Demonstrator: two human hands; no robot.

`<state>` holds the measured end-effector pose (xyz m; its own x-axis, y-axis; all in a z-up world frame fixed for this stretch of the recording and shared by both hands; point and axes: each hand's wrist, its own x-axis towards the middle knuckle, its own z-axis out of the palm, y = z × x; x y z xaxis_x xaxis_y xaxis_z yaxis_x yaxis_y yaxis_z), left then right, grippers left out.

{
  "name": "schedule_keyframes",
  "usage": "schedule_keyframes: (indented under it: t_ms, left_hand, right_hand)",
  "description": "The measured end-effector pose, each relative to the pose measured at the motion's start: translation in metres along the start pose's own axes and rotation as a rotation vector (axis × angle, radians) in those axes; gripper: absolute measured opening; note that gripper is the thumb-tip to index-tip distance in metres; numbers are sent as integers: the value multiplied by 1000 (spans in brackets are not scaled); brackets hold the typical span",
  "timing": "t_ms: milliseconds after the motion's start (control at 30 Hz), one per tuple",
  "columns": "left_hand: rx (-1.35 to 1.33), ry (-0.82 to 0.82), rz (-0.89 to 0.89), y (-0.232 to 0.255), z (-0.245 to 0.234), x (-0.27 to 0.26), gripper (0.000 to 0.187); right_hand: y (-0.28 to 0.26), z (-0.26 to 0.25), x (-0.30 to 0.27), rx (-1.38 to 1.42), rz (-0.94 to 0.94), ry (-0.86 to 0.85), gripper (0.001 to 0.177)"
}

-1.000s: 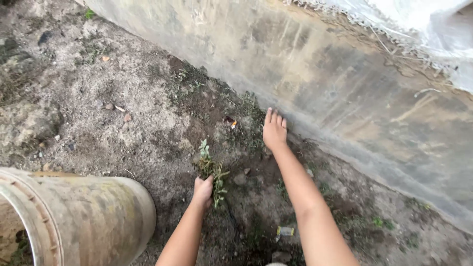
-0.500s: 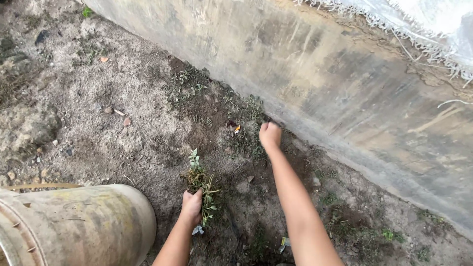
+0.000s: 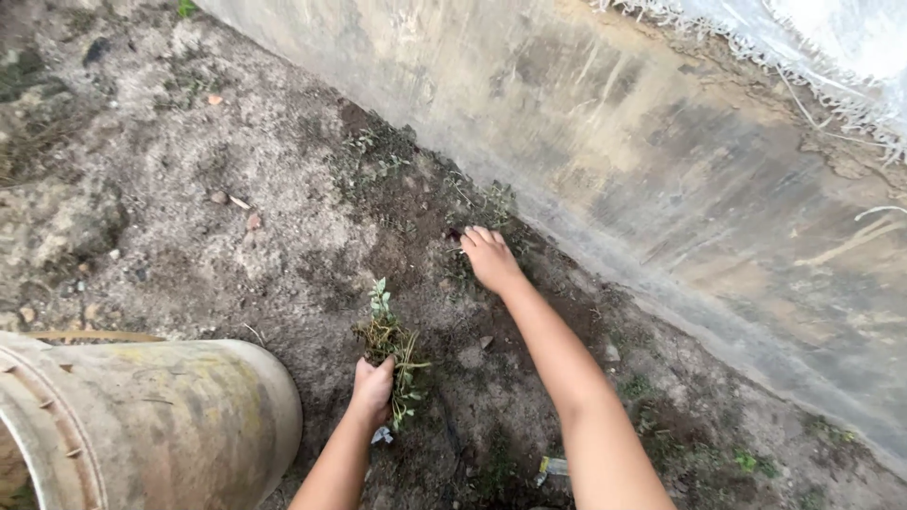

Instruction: Removing weeds from the ground by hand and placing them in a bucket.

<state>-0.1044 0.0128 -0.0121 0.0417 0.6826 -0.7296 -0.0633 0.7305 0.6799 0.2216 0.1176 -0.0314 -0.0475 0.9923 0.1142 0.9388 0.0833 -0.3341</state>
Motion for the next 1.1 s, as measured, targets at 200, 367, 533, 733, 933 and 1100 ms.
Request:
schedule_keyframes:
  t_ms: [200, 367, 533, 733, 933, 1100]
  left_hand:
    - [-68, 20, -7, 13, -21, -18, 23]
    - [-63, 54, 4, 6, -38, -13, 26]
    - [-26, 56, 12, 10, -26, -11, 26]
    - [21, 76, -2, 5, -12, -9, 30]
    - [57, 91, -83, 21, -12, -23, 30]
    - [107, 46, 62, 8, -26, -2, 24]
  right_hand:
    - [43, 52, 39, -389, -105, -52, 79]
    - [36, 11, 38, -721, -46, -299, 59]
    - [31, 18, 27, -885, 17, -424, 42]
    - [42, 55, 34, -617, 363, -261, 31]
    - [65, 52, 32, -182, 491, -234, 32]
    - [32, -2, 5, 125, 541, -466, 28]
